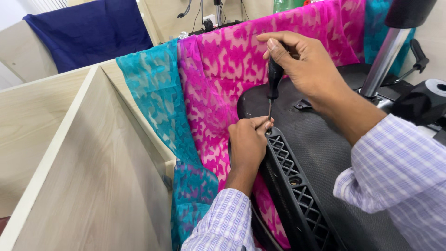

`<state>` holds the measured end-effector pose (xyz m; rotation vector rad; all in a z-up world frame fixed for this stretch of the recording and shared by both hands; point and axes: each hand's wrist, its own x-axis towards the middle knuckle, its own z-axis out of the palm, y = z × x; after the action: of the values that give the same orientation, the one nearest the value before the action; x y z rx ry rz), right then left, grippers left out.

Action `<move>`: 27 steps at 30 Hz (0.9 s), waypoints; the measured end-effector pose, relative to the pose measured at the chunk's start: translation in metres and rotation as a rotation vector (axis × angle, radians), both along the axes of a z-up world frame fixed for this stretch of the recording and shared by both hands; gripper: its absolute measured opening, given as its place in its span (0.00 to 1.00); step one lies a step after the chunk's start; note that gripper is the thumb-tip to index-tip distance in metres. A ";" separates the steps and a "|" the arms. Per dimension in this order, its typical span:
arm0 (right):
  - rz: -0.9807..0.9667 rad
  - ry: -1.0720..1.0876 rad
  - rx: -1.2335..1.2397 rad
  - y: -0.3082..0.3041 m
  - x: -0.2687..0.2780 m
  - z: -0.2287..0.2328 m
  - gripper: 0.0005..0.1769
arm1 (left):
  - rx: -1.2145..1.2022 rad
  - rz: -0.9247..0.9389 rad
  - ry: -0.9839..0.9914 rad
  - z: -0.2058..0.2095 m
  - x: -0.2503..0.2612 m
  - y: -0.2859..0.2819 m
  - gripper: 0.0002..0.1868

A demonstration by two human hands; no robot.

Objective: The person uses a screwdriver to tighten screws into a black plastic chair armrest attached to an overturned chair base. The hands hold the armrest steady while turning the screwdriver repeatedly to secure the fasteners.

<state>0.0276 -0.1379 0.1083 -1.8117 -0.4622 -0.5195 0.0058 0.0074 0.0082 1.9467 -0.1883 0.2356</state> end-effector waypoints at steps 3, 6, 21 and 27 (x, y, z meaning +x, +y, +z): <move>0.050 -0.086 0.074 0.006 -0.002 -0.007 0.17 | 0.003 0.005 -0.219 -0.011 0.002 -0.003 0.07; 0.072 -0.050 0.023 0.006 -0.007 -0.002 0.14 | 0.034 0.014 -0.404 -0.019 0.006 -0.005 0.07; -0.107 0.099 -0.388 0.014 -0.024 0.031 0.16 | 0.068 -0.062 -0.047 -0.003 0.006 0.006 0.07; 0.039 0.293 -0.366 0.000 -0.021 0.038 0.12 | 0.068 -0.103 -0.265 -0.005 0.004 0.008 0.08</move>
<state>0.0070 -0.1383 0.1461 -2.1824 -0.4067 -0.1403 0.0099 0.0150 0.0031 1.9618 -0.4747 0.4236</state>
